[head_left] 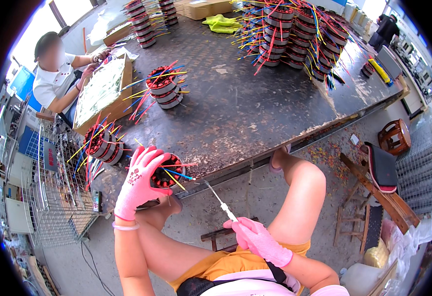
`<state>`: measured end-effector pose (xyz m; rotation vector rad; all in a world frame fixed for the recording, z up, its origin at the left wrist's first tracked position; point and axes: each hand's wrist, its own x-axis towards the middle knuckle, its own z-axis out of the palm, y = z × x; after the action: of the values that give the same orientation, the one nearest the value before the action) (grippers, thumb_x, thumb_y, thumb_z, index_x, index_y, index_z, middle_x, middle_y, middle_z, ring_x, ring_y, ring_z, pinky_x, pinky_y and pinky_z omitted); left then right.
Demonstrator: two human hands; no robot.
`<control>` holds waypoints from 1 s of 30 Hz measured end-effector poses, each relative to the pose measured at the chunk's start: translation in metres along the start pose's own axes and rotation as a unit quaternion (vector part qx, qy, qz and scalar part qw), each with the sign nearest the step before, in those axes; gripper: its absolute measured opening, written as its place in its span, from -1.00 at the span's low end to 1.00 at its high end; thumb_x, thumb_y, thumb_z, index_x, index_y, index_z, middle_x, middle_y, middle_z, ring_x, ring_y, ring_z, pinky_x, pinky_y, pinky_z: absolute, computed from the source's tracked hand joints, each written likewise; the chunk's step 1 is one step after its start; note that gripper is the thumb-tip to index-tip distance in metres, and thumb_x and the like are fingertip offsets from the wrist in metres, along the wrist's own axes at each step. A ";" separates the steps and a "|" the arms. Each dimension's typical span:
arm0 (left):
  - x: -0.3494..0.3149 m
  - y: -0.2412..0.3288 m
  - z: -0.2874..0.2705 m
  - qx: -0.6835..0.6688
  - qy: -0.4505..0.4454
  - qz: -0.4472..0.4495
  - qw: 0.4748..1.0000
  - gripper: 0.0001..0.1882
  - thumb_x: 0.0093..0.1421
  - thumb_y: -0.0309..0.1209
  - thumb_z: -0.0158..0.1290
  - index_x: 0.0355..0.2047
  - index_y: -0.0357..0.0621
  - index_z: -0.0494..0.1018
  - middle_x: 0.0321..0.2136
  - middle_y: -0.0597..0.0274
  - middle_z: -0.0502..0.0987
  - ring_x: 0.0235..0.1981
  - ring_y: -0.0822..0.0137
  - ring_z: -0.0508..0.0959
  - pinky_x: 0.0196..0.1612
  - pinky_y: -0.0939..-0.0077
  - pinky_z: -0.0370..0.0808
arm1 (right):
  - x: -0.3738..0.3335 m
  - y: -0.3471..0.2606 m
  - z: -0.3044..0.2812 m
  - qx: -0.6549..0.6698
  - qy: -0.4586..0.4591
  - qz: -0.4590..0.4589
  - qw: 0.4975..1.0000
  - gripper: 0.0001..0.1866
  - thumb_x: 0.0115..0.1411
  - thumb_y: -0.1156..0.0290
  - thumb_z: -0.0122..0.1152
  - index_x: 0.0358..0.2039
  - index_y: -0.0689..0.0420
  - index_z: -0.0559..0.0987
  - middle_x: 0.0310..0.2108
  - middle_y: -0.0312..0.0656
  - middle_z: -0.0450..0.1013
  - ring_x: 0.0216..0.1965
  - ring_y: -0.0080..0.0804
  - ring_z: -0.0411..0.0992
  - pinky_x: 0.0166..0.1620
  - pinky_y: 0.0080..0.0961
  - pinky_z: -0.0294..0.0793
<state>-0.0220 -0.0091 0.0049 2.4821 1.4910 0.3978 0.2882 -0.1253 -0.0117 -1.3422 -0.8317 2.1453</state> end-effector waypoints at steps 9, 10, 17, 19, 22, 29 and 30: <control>0.002 0.002 -0.002 0.001 -0.006 0.020 1.000 -0.07 -0.36 -0.25 0.40 0.16 0.04 0.41 0.17 0.11 0.36 0.32 -0.03 0.19 0.41 -0.07 -0.03 | 0.001 -0.005 0.003 0.008 0.003 -0.012 1.000 -0.68 0.42 0.27 -0.04 -0.03 0.22 0.53 -0.62 -0.50 0.20 -0.63 -0.76 0.12 -0.56 -0.73 0.09; 0.003 0.001 -0.002 0.003 -0.011 0.022 1.000 -0.07 -0.37 -0.25 0.40 0.16 0.05 0.41 0.17 0.12 0.36 0.32 -0.03 0.19 0.41 -0.08 -0.02 | 0.001 -0.006 0.003 -0.002 0.005 -0.010 1.000 -0.68 0.42 0.27 -0.04 -0.02 0.22 0.52 -0.62 -0.50 0.21 -0.63 -0.76 0.12 -0.56 -0.73 0.09; 0.003 0.000 -0.001 -0.001 0.003 0.028 1.000 -0.04 -0.39 -0.23 0.40 0.17 0.00 0.40 0.17 0.11 0.37 0.32 -0.04 0.20 0.41 -0.06 -0.01 | 0.007 0.002 0.002 0.005 -0.003 -0.026 1.000 -0.67 0.41 0.24 -0.03 -0.02 0.21 0.52 -0.64 -0.50 0.21 -0.64 -0.76 0.12 -0.58 -0.71 0.08; 0.002 -0.001 0.000 0.001 0.006 0.029 1.000 -0.03 -0.39 -0.23 0.40 0.17 0.00 0.40 0.17 0.11 0.37 0.32 -0.04 0.20 0.42 -0.05 0.00 | 0.006 0.000 0.001 0.010 -0.006 -0.021 1.000 -0.67 0.41 0.24 -0.03 -0.02 0.21 0.52 -0.64 -0.50 0.21 -0.64 -0.76 0.12 -0.59 -0.71 0.07; 0.002 0.000 -0.002 0.007 0.007 0.026 1.000 -0.03 -0.40 -0.22 0.41 0.17 0.00 0.40 0.17 0.11 0.37 0.32 -0.04 0.20 0.42 -0.05 0.00 | 0.002 -0.010 0.003 -0.005 -0.004 -0.005 1.000 -0.68 0.41 0.24 -0.02 -0.02 0.20 0.52 -0.64 -0.50 0.21 -0.64 -0.76 0.13 -0.59 -0.71 0.06; 0.002 -0.002 0.000 0.009 0.006 0.028 1.000 -0.03 -0.39 -0.21 0.40 0.17 0.01 0.39 0.16 0.11 0.38 0.32 -0.03 0.21 0.41 -0.05 0.00 | 0.003 -0.006 0.002 -0.012 0.000 -0.010 1.000 -0.68 0.41 0.25 -0.02 -0.02 0.21 0.52 -0.64 -0.50 0.20 -0.64 -0.75 0.13 -0.59 -0.71 0.08; 0.002 -0.002 0.000 0.010 0.007 0.029 1.000 -0.03 -0.38 -0.21 0.40 0.17 0.01 0.39 0.16 0.11 0.38 0.32 -0.03 0.21 0.41 -0.04 0.01 | 0.003 -0.006 0.002 -0.010 -0.001 -0.013 1.000 -0.68 0.41 0.25 -0.02 -0.02 0.22 0.52 -0.64 -0.50 0.20 -0.64 -0.75 0.13 -0.59 -0.71 0.08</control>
<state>-0.0227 -0.0066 0.0050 2.5476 1.4390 0.4122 0.2851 -0.1196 -0.0089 -1.3320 -0.8681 2.1248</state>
